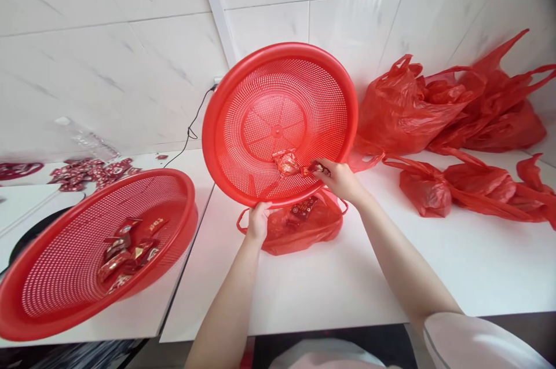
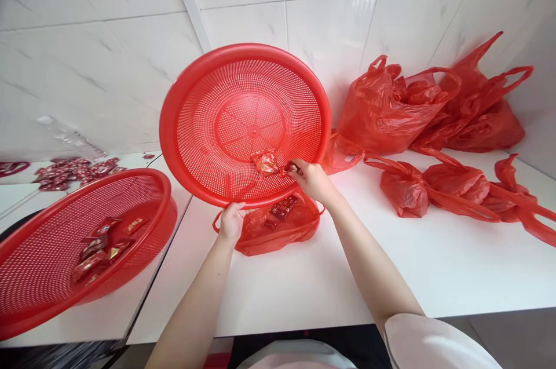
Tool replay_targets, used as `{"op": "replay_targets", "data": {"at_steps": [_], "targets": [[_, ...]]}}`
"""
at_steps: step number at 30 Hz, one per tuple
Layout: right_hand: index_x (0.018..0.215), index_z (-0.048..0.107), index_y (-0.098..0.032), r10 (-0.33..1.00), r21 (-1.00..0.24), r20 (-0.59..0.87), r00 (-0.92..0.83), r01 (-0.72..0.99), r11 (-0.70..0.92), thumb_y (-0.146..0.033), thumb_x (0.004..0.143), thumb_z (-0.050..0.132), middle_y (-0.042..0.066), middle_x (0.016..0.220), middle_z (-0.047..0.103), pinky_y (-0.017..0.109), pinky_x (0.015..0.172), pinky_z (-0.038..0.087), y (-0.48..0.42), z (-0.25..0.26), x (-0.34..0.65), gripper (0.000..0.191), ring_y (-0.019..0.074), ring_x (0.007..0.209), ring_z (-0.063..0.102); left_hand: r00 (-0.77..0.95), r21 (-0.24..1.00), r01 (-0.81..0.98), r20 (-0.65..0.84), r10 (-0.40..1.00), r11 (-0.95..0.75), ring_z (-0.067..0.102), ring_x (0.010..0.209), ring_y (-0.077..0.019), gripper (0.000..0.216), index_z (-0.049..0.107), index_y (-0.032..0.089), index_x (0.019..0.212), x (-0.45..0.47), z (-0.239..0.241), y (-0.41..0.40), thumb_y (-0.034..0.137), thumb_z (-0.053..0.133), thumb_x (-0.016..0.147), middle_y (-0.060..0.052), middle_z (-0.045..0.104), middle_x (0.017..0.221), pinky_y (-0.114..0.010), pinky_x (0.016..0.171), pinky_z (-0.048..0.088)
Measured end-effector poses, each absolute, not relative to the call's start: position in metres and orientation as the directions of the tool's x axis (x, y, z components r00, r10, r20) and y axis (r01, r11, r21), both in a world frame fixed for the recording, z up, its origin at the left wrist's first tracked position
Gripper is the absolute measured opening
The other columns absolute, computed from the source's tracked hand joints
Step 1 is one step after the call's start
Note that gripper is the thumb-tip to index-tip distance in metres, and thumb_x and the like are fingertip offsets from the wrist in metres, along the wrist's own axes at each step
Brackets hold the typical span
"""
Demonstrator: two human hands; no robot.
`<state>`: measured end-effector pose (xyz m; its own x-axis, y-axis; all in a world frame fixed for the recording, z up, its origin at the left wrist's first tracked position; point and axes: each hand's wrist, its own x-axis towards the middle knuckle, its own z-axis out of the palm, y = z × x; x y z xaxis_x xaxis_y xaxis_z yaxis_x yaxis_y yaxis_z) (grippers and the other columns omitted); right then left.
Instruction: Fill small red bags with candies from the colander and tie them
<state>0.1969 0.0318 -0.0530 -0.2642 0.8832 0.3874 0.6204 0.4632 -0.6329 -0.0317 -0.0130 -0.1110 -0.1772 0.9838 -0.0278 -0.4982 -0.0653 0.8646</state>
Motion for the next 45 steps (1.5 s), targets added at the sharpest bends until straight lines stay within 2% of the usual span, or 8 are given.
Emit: {"op": "replay_targets", "data": {"at_steps": [8,11,17,21,26,36,42,45], "targets": [[0.101,0.072,-0.020,0.817,-0.718,0.181,-0.547,0.494,0.490,-0.032,0.080,0.068,0.000,0.085,0.074,0.026,0.075,0.051,0.018,-0.052,0.177,0.025,0.0174,0.077,0.069,-0.238,0.855,-0.507,-0.015,0.971,-0.111,0.066,0.097,-0.0268,0.029,0.064,0.019,0.089,-0.047,-0.113,-0.007,0.021,0.063,0.059,-0.004,0.070,0.091,-0.043,0.081,0.055],[0.108,0.069,-0.017,0.867,-0.586,0.316,-0.385,0.640,0.498,-0.036,0.091,0.056,0.008,0.107,0.072,0.034,0.089,0.050,0.017,-0.059,0.166,0.029,0.0215,0.095,0.068,-0.229,0.858,-0.506,-0.036,0.973,-0.087,0.066,0.098,-0.0278,0.030,0.064,0.018,0.089,-0.047,-0.111,-0.008,0.021,0.064,0.059,-0.004,0.070,0.091,-0.044,0.081,0.055],[0.137,0.049,-0.012,0.804,-0.263,0.396,-0.445,0.784,0.563,-0.033,0.095,0.052,0.017,0.140,0.052,0.060,0.113,0.018,0.024,-0.078,0.159,0.047,0.0313,0.132,0.044,-0.140,0.847,-0.531,-0.052,0.989,-0.031,0.066,0.097,-0.0299,0.028,0.064,0.019,0.088,-0.035,-0.105,-0.014,0.023,0.066,0.060,-0.005,0.070,0.084,-0.046,0.080,0.055],[0.111,0.067,-0.014,0.765,-0.377,0.316,-0.561,0.666,0.644,-0.016,0.094,0.048,0.013,0.109,0.070,0.038,0.095,0.046,0.027,-0.075,0.167,0.025,0.0224,0.104,0.063,-0.165,0.842,-0.536,-0.040,0.985,-0.055,0.066,0.099,-0.0290,0.031,0.063,0.019,0.092,-0.035,-0.108,-0.011,0.023,0.065,0.061,-0.004,0.069,0.088,-0.047,0.081,0.055],[0.110,0.068,-0.020,0.789,-0.577,0.388,-0.477,0.541,0.611,-0.017,0.094,0.048,0.005,0.103,0.073,0.029,0.084,0.051,0.021,-0.058,0.170,0.025,0.0178,0.091,0.069,-0.178,0.838,-0.543,-0.055,0.982,-0.052,0.065,0.102,-0.0277,0.024,0.061,0.018,0.088,-0.041,-0.115,-0.006,0.023,0.061,0.064,-0.005,0.068,0.092,-0.048,0.084,0.055],[0.135,0.048,-0.018,0.808,-0.602,0.466,-0.360,0.540,0.588,-0.031,0.095,0.046,0.014,0.141,0.050,0.043,0.109,0.039,0.017,-0.063,0.158,0.042,0.0240,0.131,0.047,-0.079,0.839,-0.544,-0.050,0.996,-0.001,0.066,0.101,-0.0303,0.016,0.064,0.018,0.077,-0.029,-0.108,-0.014,0.025,0.062,0.063,-0.005,0.071,0.080,-0.048,0.082,0.055],[0.135,0.045,-0.012,0.872,-0.432,0.422,-0.246,0.791,0.432,-0.044,0.086,0.060,0.022,0.135,0.053,0.052,0.100,0.043,0.017,-0.082,0.145,0.061,0.0355,0.122,0.050,0.063,0.856,-0.515,-0.011,0.998,0.042,0.065,0.106,-0.0313,0.024,0.067,0.020,0.092,-0.008,-0.115,-0.029,0.023,0.066,0.068,-0.006,0.073,0.093,-0.046,0.082,0.055],[0.128,0.051,-0.012,0.909,-0.537,0.344,-0.237,0.744,0.397,-0.029,0.086,0.058,0.019,0.115,0.065,0.047,0.094,0.046,0.020,-0.084,0.145,0.046,0.0310,0.109,0.060,0.082,0.857,-0.511,-0.029,0.996,0.067,0.065,0.106,-0.0315,0.027,0.067,0.018,0.096,-0.005,-0.118,-0.030,0.022,0.066,0.069,-0.006,0.073,0.094,-0.047,0.084,0.054]]}}
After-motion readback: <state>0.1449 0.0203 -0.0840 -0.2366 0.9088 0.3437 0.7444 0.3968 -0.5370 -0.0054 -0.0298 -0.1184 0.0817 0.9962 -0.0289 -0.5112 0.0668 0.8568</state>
